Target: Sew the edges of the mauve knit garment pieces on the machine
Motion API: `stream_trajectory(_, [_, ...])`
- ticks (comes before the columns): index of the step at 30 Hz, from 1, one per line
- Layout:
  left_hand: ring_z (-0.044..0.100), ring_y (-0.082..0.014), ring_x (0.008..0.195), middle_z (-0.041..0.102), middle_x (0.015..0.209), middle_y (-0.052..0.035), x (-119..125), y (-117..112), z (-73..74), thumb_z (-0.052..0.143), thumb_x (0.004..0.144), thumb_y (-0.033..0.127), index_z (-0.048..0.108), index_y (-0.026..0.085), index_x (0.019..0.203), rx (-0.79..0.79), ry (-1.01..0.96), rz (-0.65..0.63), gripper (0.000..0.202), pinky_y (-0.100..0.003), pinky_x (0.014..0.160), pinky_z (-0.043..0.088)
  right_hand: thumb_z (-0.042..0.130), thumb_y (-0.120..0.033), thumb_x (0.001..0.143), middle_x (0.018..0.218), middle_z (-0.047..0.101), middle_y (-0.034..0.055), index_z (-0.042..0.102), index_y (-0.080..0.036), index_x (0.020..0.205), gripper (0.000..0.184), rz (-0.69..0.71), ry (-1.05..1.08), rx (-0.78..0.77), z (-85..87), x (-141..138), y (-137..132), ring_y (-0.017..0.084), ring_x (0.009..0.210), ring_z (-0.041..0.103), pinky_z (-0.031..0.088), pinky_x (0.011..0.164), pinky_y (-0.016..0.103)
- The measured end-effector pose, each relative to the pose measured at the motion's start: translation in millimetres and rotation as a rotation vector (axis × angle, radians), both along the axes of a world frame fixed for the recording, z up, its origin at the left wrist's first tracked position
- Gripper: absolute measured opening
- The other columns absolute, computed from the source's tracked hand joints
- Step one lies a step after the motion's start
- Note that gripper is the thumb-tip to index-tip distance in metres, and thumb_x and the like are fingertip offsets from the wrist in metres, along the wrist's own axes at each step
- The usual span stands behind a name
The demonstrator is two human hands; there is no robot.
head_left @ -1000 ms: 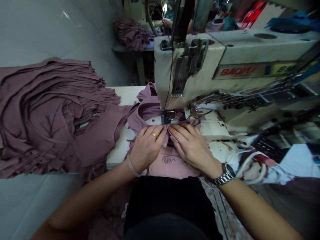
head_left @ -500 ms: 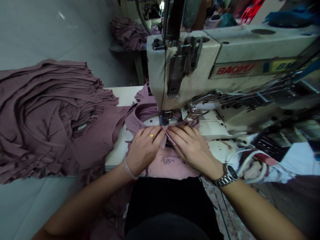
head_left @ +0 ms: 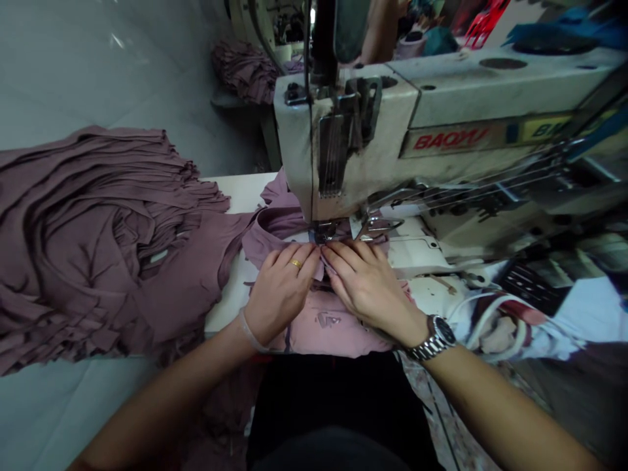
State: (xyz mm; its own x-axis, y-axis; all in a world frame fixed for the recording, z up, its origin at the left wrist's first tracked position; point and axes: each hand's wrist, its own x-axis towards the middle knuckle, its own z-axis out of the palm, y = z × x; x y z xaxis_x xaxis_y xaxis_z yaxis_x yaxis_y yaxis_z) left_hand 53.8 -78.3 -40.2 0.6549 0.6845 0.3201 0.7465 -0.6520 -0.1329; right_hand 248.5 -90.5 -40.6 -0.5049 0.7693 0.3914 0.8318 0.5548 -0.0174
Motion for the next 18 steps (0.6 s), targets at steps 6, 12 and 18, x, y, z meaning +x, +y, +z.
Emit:
stream_trajectory(6, [0.057, -0.0240, 0.112, 0.062, 0.125, -0.0112, -8.0, 2.4, 3.1, 0.051, 0.094, 0.016, 0.058, 0.011, 0.125, 0.000, -0.070, -0.147, 0.032, -0.039, 0.092, 0.051, 0.047, -0.019, 0.093, 0.118, 0.064, 0.0112, 0.062, -0.011, 0.117, 0.029, 0.085, 0.120, 0.032, -3.8, 4.8, -2.8, 0.024, 0.107, 0.051, 0.043, 0.091, 0.040])
stream_trajectory(12, [0.063, -0.0207, 0.102, 0.067, 0.114, -0.0099, -9.1, 4.8, 4.1, 0.051, 0.095, 0.018, 0.064, 0.013, 0.113, 0.015, -0.158, -0.207, 0.023, -0.036, 0.088, 0.055, 0.050, -0.019, 0.093, 0.101, 0.067, 0.0101, 0.065, -0.014, 0.104, 0.020, 0.087, 0.219, 0.011, -3.5, 1.4, -2.7, 0.021, 0.096, 0.054, 0.046, 0.083, 0.039])
stream_trajectory(18, [0.065, -0.0214, 0.101, 0.068, 0.113, -0.0113, -3.4, 10.3, 4.9, 0.051, 0.096, 0.022, 0.064, 0.011, 0.111, 0.039, -0.198, -0.188, 0.023, -0.036, 0.089, 0.055, 0.049, -0.018, 0.093, 0.103, 0.067, 0.0111, 0.066, -0.009, 0.105, 0.022, 0.080, 0.255, 0.008, -2.3, -3.9, 4.0, 0.022, 0.099, 0.055, 0.048, 0.087, 0.039])
